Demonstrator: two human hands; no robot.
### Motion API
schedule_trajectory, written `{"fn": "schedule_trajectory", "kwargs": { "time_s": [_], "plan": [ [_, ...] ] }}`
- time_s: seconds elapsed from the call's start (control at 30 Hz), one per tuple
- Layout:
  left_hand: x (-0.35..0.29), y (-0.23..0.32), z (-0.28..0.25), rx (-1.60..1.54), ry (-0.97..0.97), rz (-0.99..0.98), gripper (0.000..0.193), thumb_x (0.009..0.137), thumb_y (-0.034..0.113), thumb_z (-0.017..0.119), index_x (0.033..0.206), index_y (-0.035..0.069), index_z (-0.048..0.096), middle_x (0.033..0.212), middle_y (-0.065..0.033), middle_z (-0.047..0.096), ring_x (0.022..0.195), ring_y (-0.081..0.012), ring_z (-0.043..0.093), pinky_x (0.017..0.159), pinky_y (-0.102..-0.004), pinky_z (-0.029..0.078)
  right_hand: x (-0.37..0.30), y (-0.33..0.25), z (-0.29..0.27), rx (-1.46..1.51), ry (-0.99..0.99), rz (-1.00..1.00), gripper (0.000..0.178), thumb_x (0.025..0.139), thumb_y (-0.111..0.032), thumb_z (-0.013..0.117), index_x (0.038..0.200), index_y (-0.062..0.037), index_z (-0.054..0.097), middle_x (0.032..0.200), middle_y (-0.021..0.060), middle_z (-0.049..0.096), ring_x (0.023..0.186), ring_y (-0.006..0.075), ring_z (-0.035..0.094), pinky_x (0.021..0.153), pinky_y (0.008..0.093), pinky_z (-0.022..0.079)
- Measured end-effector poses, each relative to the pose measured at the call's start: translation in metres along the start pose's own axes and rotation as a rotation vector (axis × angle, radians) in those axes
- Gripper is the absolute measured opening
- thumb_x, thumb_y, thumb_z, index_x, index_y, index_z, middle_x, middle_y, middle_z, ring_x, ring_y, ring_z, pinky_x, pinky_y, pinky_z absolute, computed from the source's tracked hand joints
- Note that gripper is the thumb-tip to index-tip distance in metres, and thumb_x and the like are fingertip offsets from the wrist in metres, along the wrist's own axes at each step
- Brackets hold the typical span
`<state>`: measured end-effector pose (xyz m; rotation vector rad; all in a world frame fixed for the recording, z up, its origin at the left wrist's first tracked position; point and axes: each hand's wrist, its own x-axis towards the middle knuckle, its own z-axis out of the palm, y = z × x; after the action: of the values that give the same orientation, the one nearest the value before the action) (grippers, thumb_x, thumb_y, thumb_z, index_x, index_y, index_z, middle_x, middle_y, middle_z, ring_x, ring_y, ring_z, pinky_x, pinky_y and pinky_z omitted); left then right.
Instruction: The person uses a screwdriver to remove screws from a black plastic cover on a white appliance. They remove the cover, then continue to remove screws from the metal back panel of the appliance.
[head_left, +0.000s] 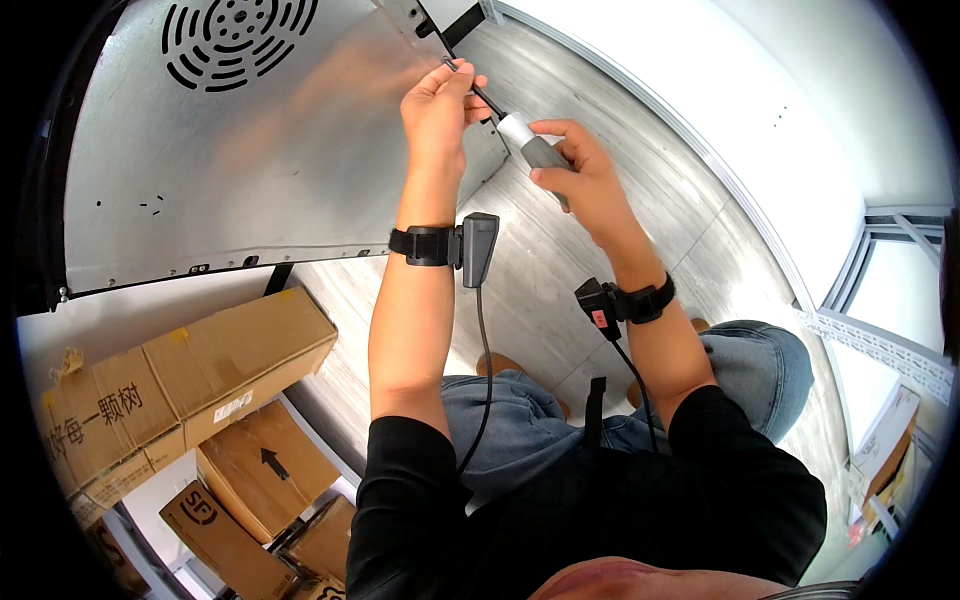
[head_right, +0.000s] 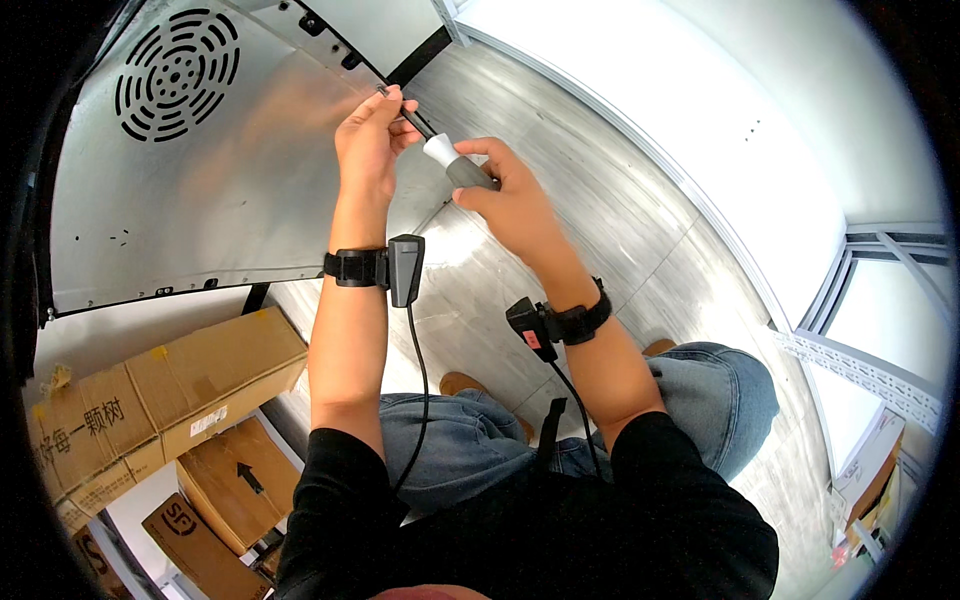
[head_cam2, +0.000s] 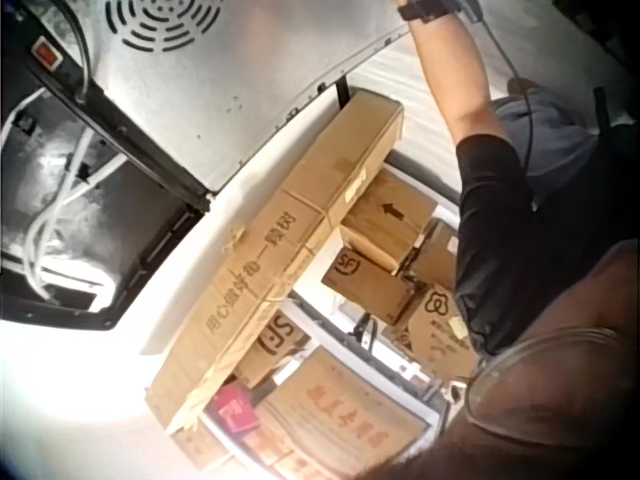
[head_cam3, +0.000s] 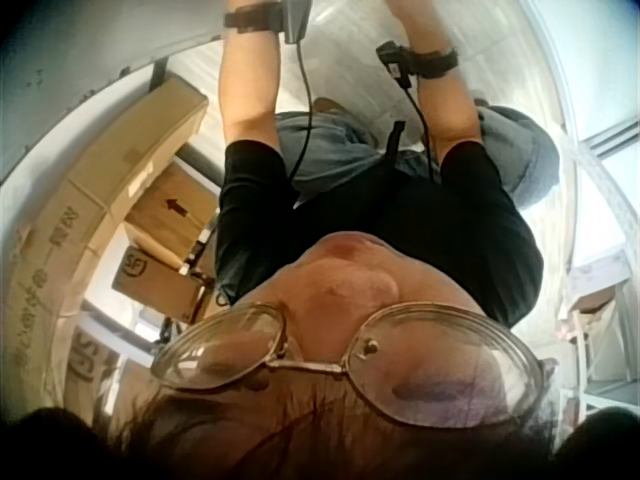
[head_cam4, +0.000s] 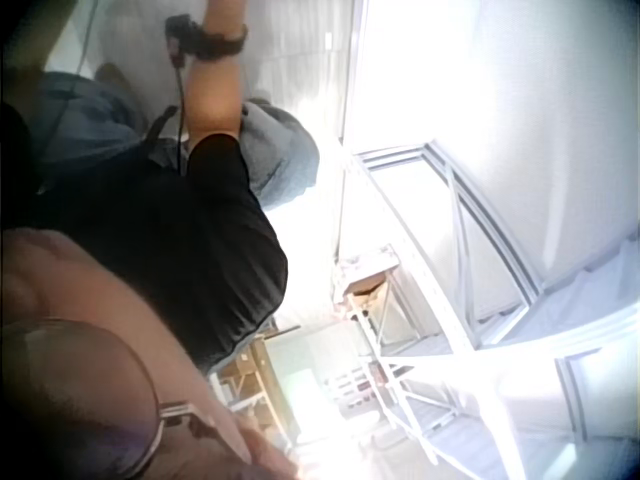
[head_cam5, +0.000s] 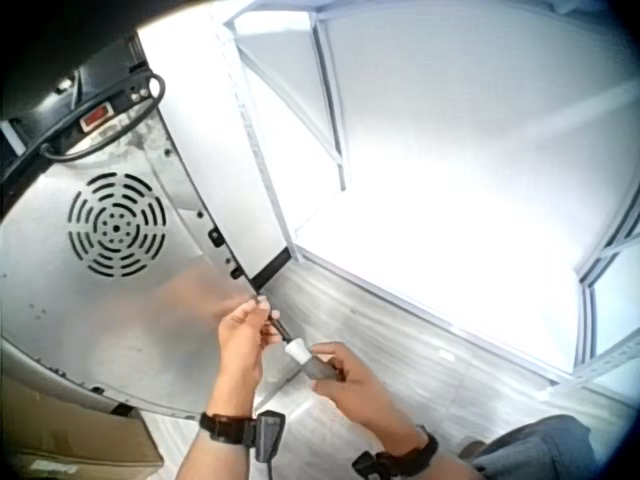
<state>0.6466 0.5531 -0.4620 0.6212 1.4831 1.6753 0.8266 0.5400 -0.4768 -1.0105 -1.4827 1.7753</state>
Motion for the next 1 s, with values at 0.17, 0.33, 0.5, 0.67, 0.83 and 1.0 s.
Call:
{"fn": "schedule_trajectory", "kwargs": {
  "time_s": [0.17, 0.33, 0.5, 0.67, 0.83, 1.0],
  "plan": [
    [0.002, -0.003, 0.0, 0.067, 0.04, 0.015, 0.022, 0.085, 0.01, 0.065, 0.104, -0.001, 0.06, 0.082, -0.007, 0.064, 0.057, -0.0106, 0.056, 0.055, -0.0243, 0.053, -0.002, 0.022, 0.016, -0.531, 0.217, -0.233, 0.047, 0.073, -0.013, 0.068, 0.118, -0.009, 0.052, 0.093, 0.0102, 0.058, 0.083, 0.0243, 0.059, 0.073, 0.038, 0.047],
    [0.003, -0.002, -0.005, -0.003, 0.008, -0.01, 0.02, 0.088, 0.007, 0.06, 0.106, -0.001, 0.059, 0.082, -0.0074, 0.064, 0.063, -0.0146, 0.062, 0.056, -0.0266, 0.054, 0.006, 0.028, 0.013, -0.216, 0.057, -0.206, 0.046, 0.078, -0.015, 0.065, 0.121, -0.0059, 0.049, 0.097, 0.0107, 0.059, 0.078, 0.0231, 0.063, 0.063, 0.0337, 0.05],
    [0.004, -0.002, -0.006, -0.05, 0.022, -0.053, 0.019, 0.091, 0.006, 0.053, 0.108, -0.002, 0.057, 0.085, -0.0089, 0.064, 0.067, -0.0169, 0.064, 0.059, -0.0282, 0.055, 0.006, 0.027, -0.005, 0.533, -0.36, 0.284, 0.046, 0.085, -0.024, 0.061, 0.123, -0.0026, 0.048, 0.093, 0.0089, 0.059, 0.061, 0.0168, 0.062, 0.047, 0.0254, 0.048],
    [0.003, -0.004, -0.006, -0.04, 0.008, -0.024, 0.021, 0.089, 0.01, 0.058, 0.108, -0.001, 0.058, 0.086, -0.0085, 0.064, 0.067, -0.0159, 0.063, 0.056, -0.0269, 0.053, 0.005, 0.038, 0.005, 0.438, -0.193, 0.235, 0.049, 0.084, -0.026, 0.062, 0.122, -0.0004, 0.046, 0.09, 0.0069, 0.058, 0.065, 0.0139, 0.059, 0.051, 0.0254, 0.048],
    [-0.001, -0.008, -0.004, 0.188, 0.07, 0.049, 0.028, 0.083, 0.013, 0.068, 0.106, 0.0, 0.06, 0.072, -0.0015, 0.059, 0.057, -0.0105, 0.058, 0.052, -0.0248, 0.051, 0.005, 0.044, 0.017, 0.075, 0.044, 0.085, 0.046, 0.081, -0.022, 0.067, 0.117, -0.0005, 0.048, 0.089, 0.0057, 0.056, 0.069, 0.0133, 0.057, 0.053, 0.024, 0.047],
    [0.001, -0.008, -0.003, 0.096, 0.073, 0.024, 0.023, 0.084, 0.009, 0.065, 0.106, 0.001, 0.06, 0.071, -0.0019, 0.06, 0.054, -0.009, 0.055, 0.049, -0.0235, 0.048, 0.005, 0.037, 0.009, 0.402, -0.11, 0.191, 0.044, 0.08, -0.02, 0.067, 0.116, -0.0017, 0.048, 0.091, 0.0073, 0.057, 0.069, 0.0144, 0.059, 0.051, 0.0233, 0.047]
  ]
}}
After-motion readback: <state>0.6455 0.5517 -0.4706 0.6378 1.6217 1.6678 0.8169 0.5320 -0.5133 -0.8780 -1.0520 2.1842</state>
